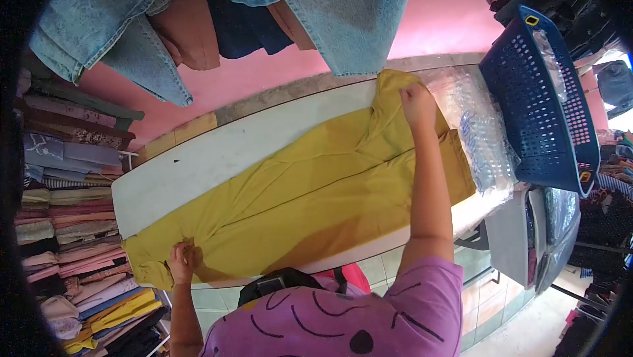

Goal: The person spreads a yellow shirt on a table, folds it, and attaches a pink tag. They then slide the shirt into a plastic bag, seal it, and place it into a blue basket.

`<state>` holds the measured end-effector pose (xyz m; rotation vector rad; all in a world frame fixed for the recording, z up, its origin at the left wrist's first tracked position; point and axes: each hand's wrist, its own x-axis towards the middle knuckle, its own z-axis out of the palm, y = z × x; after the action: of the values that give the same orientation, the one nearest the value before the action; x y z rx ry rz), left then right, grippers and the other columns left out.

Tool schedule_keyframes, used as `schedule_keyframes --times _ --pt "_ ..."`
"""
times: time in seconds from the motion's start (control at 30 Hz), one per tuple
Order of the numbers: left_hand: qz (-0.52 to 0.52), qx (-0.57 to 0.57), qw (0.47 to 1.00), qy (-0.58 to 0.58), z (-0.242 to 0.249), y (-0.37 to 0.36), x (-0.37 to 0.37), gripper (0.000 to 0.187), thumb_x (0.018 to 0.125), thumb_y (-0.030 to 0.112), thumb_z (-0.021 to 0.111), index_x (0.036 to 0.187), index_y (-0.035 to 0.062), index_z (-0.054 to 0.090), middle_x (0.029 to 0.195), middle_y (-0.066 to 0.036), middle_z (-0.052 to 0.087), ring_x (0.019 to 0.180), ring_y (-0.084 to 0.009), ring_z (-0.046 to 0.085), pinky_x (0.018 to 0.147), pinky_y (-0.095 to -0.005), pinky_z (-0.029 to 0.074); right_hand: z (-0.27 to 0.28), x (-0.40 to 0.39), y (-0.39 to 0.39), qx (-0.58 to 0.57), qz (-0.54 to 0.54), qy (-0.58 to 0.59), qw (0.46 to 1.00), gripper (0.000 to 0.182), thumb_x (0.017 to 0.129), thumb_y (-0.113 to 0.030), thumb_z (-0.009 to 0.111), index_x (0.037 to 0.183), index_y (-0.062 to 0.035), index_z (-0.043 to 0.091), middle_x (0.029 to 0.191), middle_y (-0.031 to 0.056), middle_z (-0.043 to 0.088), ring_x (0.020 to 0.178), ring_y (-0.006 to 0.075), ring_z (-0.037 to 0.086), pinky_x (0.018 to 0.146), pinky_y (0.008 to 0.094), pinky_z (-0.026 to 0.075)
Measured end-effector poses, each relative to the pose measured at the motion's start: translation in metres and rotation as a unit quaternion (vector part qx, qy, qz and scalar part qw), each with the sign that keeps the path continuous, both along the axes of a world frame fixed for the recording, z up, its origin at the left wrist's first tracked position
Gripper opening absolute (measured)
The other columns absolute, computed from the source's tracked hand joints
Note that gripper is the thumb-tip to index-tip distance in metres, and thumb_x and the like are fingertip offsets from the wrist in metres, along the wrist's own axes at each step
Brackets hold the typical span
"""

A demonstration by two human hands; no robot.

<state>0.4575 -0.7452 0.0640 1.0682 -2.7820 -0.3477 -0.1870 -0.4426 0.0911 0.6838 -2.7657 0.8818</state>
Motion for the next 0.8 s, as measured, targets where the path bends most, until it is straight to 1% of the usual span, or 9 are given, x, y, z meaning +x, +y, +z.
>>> schedule_keyframes --times 0.13,0.23,0.3,0.37,0.4,0.43,0.53,0.63,0.8 --pt "0.005 0.005 1.000 -0.026 0.009 -0.003 -0.010 0.025 0.072 0.003 0.062 0.096 0.0072 0.056 0.096 -0.011 0.057 0.089 -0.0317 0.055 0.076 -0.0392 0.046 -0.011 -0.004 -0.065 0.216 -0.059 -0.047 0.973 0.029 0.082 -0.031 0.055 0.083 -0.0033 0.065 0.084 0.0187 0.064 0.077 0.0358 0.062 0.067 0.0421 0.050" --pt "-0.028 0.007 0.998 -0.059 0.009 -0.017 -0.003 0.021 0.075 -0.001 0.058 0.094 0.0059 0.056 0.093 -0.013 0.057 0.085 -0.0309 0.057 0.072 -0.0374 0.048 -0.047 -0.023 -0.061 0.250 -0.089 -0.058 0.962 0.029 0.081 -0.030 0.056 0.085 -0.0034 0.065 0.090 0.0216 0.064 0.084 0.0345 0.062 0.071 0.0395 0.050" --pt "-0.025 0.009 1.000 0.014 0.012 -0.024 -0.002 0.016 0.078 -0.003 0.055 0.092 0.0034 0.056 0.088 -0.014 0.057 0.079 -0.0300 0.057 0.067 -0.0368 0.047 -0.042 -0.042 -0.030 0.046 -0.129 -0.051 0.989 0.029 0.079 -0.028 0.058 0.087 -0.0010 0.063 0.091 0.0204 0.064 0.079 0.0339 0.063 0.069 0.0382 0.051" --pt "0.005 0.001 1.000 0.031 0.023 -0.022 -0.001 0.016 0.078 -0.004 0.054 0.092 0.0023 0.055 0.087 -0.014 0.056 0.078 -0.0299 0.056 0.066 -0.0363 0.047 -0.044 -0.058 0.034 -0.213 -0.087 -0.100 0.968 0.028 0.085 -0.027 0.053 0.094 -0.0016 0.059 0.089 0.0121 0.063 0.078 0.0241 0.063 0.062 0.0366 0.052" --pt "0.035 -0.019 0.998 0.056 0.029 -0.024 -0.001 0.015 0.078 -0.005 0.054 0.092 0.0013 0.055 0.086 -0.014 0.055 0.077 -0.0297 0.056 0.065 -0.0357 0.046 -0.009 -0.033 0.053 -0.512 -0.145 -0.309 0.788 0.029 0.086 -0.027 0.052 0.099 -0.0018 0.055 0.090 0.0089 0.059 0.079 0.0203 0.061 0.063 0.0337 0.051" --pt "0.015 -0.051 0.996 0.065 0.033 -0.021 -0.003 0.014 0.075 -0.005 0.055 0.088 0.0004 0.053 0.085 -0.014 0.054 0.077 -0.0299 0.054 0.067 -0.0356 0.046 -0.005 -0.028 0.082 -0.556 -0.186 -0.346 0.732 0.028 0.087 -0.027 0.051 0.099 -0.0021 0.054 0.094 0.0085 0.058 0.080 0.0199 0.059 0.064 0.0334 0.050" --pt "-0.108 -0.083 0.990 0.025 0.018 -0.032 0.026 0.015 0.072 -0.007 0.055 0.084 0.0021 0.052 0.085 -0.014 0.054 0.080 -0.0309 0.054 0.069 -0.0369 0.045 -0.023 0.001 0.144 -0.606 -0.274 -0.355 0.658 0.018 0.086 -0.023 0.053 0.089 -0.0051 0.053 0.083 0.0067 0.055 0.072 0.0178 0.057 0.057 0.0319 0.046" --pt "-0.149 -0.048 0.988 -0.011 0.017 -0.022 0.031 0.015 0.069 -0.007 0.054 0.079 0.0036 0.050 0.084 -0.013 0.053 0.080 -0.0319 0.052 0.071 -0.0392 0.044 -0.058 0.022 0.186 -0.572 -0.313 -0.380 0.656 0.013 0.085 -0.021 0.054 0.086 -0.0073 0.053 0.075 0.0043 0.052 0.063 0.0160 0.052 0.053 0.0304 0.043" --pt "-0.152 -0.021 0.987 -0.039 0.016 -0.034 0.050 0.013 0.069 -0.004 0.053 0.078 0.0048 0.051 0.083 -0.013 0.052 0.080 -0.0327 0.050 0.071 -0.0408 0.042 -0.024 0.070 0.183 -0.568 -0.361 -0.280 0.685 0.011 0.082 -0.018 0.057 0.085 -0.0085 0.052 0.070 0.0019 0.047 0.055 0.0147 0.046 0.046 0.0283 0.037"
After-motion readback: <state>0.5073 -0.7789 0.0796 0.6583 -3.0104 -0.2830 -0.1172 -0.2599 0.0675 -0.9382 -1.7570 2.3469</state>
